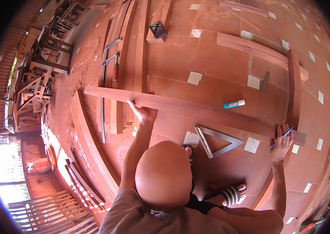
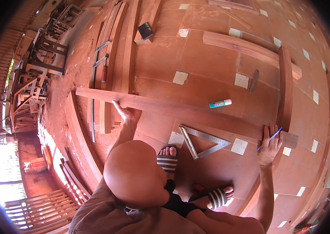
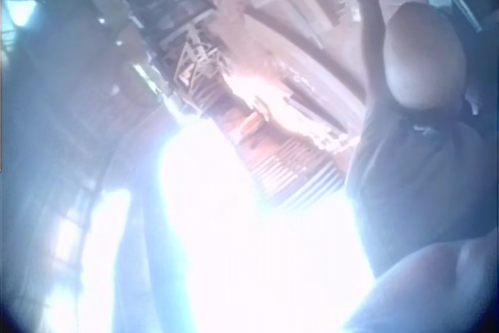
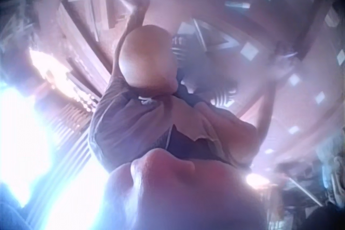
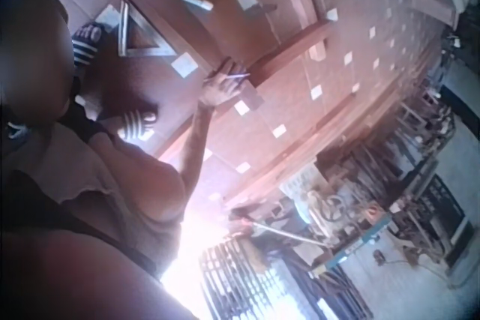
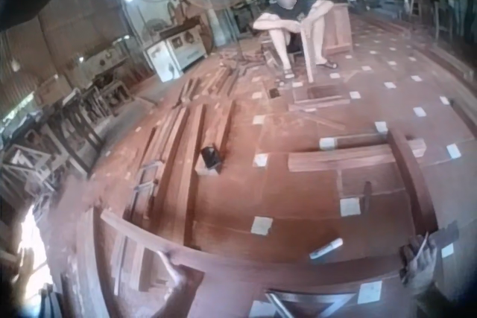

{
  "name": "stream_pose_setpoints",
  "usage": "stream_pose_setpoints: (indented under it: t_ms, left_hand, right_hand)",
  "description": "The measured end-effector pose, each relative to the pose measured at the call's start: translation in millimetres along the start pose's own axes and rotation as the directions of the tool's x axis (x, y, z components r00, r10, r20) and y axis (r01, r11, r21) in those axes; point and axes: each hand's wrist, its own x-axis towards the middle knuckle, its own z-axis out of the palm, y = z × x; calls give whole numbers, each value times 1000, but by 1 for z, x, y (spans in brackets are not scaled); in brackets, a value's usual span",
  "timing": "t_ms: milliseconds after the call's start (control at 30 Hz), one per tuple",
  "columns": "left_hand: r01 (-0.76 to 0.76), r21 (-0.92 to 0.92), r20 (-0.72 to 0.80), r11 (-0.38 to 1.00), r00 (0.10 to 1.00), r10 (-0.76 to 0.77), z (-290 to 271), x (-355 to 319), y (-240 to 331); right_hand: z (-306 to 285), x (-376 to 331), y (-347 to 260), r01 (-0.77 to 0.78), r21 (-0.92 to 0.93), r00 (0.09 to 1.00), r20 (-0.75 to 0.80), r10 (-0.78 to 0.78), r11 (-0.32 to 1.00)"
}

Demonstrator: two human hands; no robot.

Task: The person sits on the floor and uses a try square and a pen to measure and mark lines on several wooden planks. They repeatedly position the square, draw lines, and write labels on the wood pieces.

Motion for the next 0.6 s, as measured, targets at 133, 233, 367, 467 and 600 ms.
stream_pose_setpoints:
  t_ms: [133,233,367,467,600]
  left_hand:
    - [-61,112,185,992,982,39,10,19,0]
    - [-107,191,347,976,937,35,2,25,-9]
    - [-91,291,27,952,996,87,-3,-1,-7]
    - [-105,109,108,989,990,93,0,-8,13]
    - [-77,190,212,979,977,36,35,-40,-5]
  right_hand:
    - [0,-3,-1,-55,64,998,-4,55,996]
    - [-4,-2,4,-41,33,997,-64,43,999]
    - [-22,2,9,-75,12,997,24,74,997]
    - [-62,-14,13,-130,23,989,-64,132,991]
    - [-149,-67,23,-217,-44,972,-101,212,975]
